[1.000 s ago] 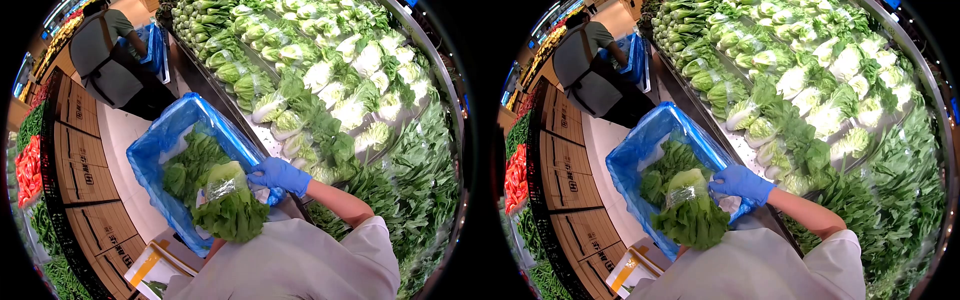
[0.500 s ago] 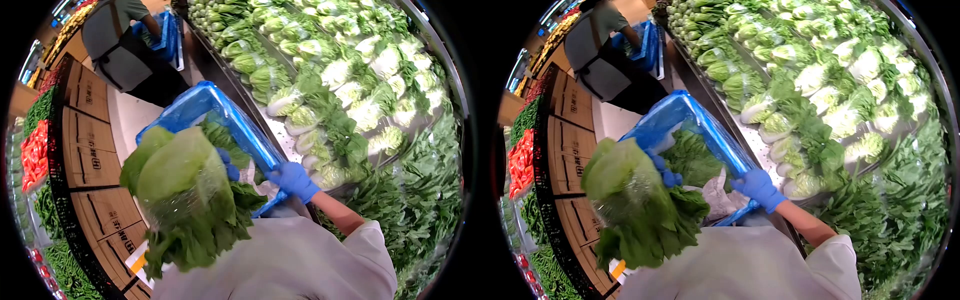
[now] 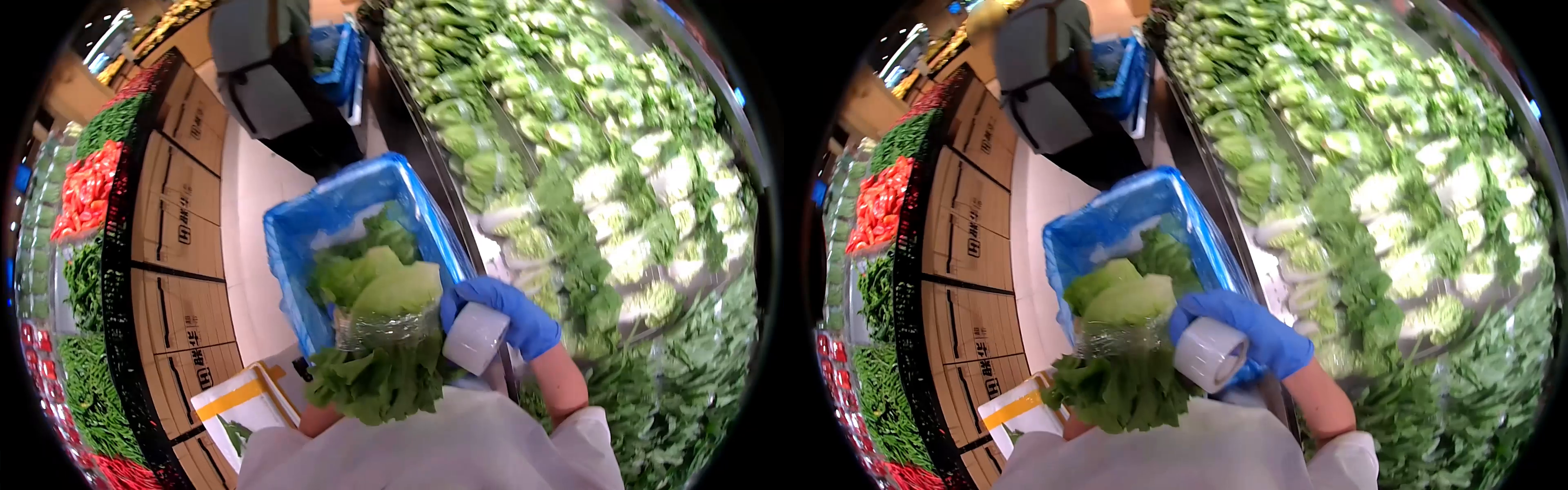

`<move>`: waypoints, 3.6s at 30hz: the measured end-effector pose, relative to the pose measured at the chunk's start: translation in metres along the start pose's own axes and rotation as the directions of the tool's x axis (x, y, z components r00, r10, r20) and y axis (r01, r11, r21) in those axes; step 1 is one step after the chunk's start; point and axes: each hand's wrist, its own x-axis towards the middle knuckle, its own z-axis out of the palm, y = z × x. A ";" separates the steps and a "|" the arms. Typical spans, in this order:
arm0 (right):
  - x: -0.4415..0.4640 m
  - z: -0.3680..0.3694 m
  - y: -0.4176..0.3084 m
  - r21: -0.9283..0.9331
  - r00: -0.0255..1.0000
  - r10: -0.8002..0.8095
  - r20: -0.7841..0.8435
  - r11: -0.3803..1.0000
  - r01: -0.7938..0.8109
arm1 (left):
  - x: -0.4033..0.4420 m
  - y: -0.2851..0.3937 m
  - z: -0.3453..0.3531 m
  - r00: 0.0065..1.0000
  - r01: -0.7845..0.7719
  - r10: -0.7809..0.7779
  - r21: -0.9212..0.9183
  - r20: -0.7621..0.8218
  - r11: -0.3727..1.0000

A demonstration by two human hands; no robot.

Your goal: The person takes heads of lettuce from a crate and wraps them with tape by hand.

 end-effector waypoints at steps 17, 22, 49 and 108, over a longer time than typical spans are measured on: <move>0.012 -0.018 0.011 0.119 0.976 0.101 -0.191 0.990 -0.079 | -0.027 0.047 -0.002 0.940 -0.276 0.284 0.069 -0.188 0.959; 0.020 -0.021 0.018 0.023 0.955 0.273 0.117 0.960 -0.278 | -0.030 0.105 0.066 0.921 -0.388 0.201 0.764 0.333 0.515; 0.016 -0.023 0.053 -0.299 0.905 -0.382 -0.190 0.900 0.317 | -0.036 0.100 0.109 0.775 -0.624 0.073 0.743 0.627 0.241; -0.026 -0.255 0.012 0.062 0.762 -0.253 -0.596 0.932 0.357 | 0.678 0.063 0.267 0.716 -0.510 0.446 0.839 0.537 -0.192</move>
